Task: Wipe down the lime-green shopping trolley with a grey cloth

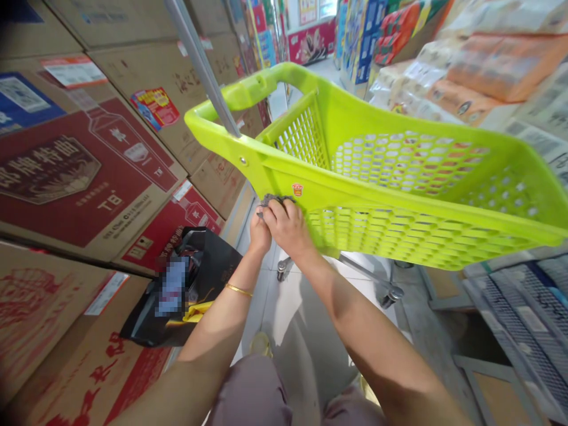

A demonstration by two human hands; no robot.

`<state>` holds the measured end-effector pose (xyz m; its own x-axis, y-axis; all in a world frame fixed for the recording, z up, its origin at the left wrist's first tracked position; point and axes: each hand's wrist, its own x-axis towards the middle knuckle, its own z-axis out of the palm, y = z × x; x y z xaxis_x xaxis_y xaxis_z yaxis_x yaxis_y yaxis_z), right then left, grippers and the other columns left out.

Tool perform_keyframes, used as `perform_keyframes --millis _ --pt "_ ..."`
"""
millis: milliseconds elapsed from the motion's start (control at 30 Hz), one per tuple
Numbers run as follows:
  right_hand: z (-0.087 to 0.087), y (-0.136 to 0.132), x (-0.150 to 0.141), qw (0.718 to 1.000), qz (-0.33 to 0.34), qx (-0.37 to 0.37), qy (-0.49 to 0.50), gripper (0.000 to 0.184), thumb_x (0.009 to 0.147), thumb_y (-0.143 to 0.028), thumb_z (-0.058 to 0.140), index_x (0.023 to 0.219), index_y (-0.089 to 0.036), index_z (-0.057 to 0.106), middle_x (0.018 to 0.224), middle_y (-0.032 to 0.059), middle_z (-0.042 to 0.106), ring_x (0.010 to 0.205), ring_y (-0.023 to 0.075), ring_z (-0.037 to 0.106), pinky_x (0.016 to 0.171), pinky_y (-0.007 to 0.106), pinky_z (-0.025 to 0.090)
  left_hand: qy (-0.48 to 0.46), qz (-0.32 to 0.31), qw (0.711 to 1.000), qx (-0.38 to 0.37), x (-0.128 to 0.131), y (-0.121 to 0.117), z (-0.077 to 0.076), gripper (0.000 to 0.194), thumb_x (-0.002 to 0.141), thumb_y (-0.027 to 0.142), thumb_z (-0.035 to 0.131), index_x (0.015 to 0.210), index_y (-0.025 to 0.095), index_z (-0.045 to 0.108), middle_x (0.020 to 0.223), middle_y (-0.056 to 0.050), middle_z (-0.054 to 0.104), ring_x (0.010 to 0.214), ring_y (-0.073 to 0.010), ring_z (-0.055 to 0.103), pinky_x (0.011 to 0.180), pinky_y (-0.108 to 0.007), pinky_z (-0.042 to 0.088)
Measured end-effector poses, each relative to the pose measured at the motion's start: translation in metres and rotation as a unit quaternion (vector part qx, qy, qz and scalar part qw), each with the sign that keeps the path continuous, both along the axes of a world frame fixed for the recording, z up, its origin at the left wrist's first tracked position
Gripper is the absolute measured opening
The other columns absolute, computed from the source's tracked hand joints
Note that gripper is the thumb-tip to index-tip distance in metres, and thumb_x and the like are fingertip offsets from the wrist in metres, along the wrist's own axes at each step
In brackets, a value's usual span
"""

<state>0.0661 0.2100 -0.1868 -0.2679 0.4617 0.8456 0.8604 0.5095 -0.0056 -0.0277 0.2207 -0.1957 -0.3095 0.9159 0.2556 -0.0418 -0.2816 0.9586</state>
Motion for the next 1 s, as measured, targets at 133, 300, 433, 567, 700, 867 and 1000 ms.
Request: perform_keyframes --millis 133,300,433,567,700,867,1000 --pt "-0.027 -0.007 0.005 0.999 -0.025 0.030 -0.033 0.014 0.089 -0.023 0.047 0.094 -0.023 0.060 0.100 0.0042 0.062 0.095 0.0184 0.044 0.076 0.032 0.032 -0.007 -0.009 1.000 0.005 0.001 0.001 -0.002 0.037 0.083 0.052 0.049 0.087 0.017 0.062 0.087 -0.002 0.065 0.087 -0.0146 0.058 0.086 -0.027 0.043" --pt "-0.035 -0.009 0.006 0.999 -0.018 0.029 -0.027 0.015 0.088 -0.021 0.048 0.095 -0.024 0.060 0.100 0.0042 0.062 0.096 0.0182 0.043 0.076 0.032 0.031 0.021 -0.009 1.000 0.017 0.001 0.002 -0.007 0.043 0.084 0.056 0.046 0.089 0.016 0.062 0.087 -0.003 0.066 0.087 -0.0144 0.058 0.085 -0.026 0.044" --pt "-0.012 -0.004 0.002 0.998 -0.035 0.056 -0.006 0.017 0.088 -0.024 0.047 0.099 -0.025 0.061 0.102 0.0041 0.061 0.097 0.0177 0.042 0.081 0.031 0.031 0.026 -0.001 0.999 0.033 0.001 0.004 -0.013 0.042 0.085 0.053 0.046 0.092 0.016 0.062 0.091 -0.003 0.066 0.090 -0.0153 0.059 0.087 -0.029 0.045" --pt "0.025 0.003 -0.004 0.998 -0.025 0.029 0.043 0.021 0.089 -0.025 0.046 0.106 -0.024 0.059 0.109 0.0070 0.058 0.105 0.0196 0.040 0.090 0.035 0.030 0.045 0.001 0.998 0.031 0.001 0.003 -0.014 0.037 0.085 0.049 0.049 0.099 0.016 0.061 0.099 -0.004 0.066 0.102 -0.0180 0.057 0.092 -0.030 0.043" --pt "0.033 0.006 -0.009 0.997 -0.044 0.035 0.058 0.022 0.090 -0.025 0.045 0.106 -0.022 0.059 0.108 0.0077 0.058 0.105 0.0193 0.040 0.091 0.035 0.030 0.042 -0.004 0.999 0.029 -0.001 0.003 -0.016 0.038 0.086 0.049 0.047 0.098 0.016 0.061 0.098 -0.004 0.066 0.099 -0.0186 0.058 0.090 -0.030 0.044" --pt "-0.007 0.001 -0.006 0.997 -0.047 0.057 0.014 0.018 0.088 -0.025 0.049 0.102 -0.023 0.060 0.102 0.0058 0.061 0.098 0.0190 0.042 0.081 0.032 0.031 0.039 -0.012 0.998 0.048 -0.002 0.010 -0.020 0.039 0.084 0.052 0.048 0.093 0.016 0.061 0.094 -0.004 0.066 0.093 -0.0171 0.059 0.088 -0.030 0.045" --pt "-0.037 -0.007 0.001 0.998 -0.061 0.024 -0.024 0.016 0.088 -0.021 0.049 0.097 -0.023 0.062 0.100 0.0052 0.062 0.096 0.0180 0.042 0.077 0.031 0.030 0.057 -0.018 0.997 0.042 0.000 0.010 -0.017 0.044 0.086 0.054 0.041 0.099 0.017 0.060 0.099 -0.005 0.065 0.094 -0.0162 0.058 0.087 -0.029 0.045"
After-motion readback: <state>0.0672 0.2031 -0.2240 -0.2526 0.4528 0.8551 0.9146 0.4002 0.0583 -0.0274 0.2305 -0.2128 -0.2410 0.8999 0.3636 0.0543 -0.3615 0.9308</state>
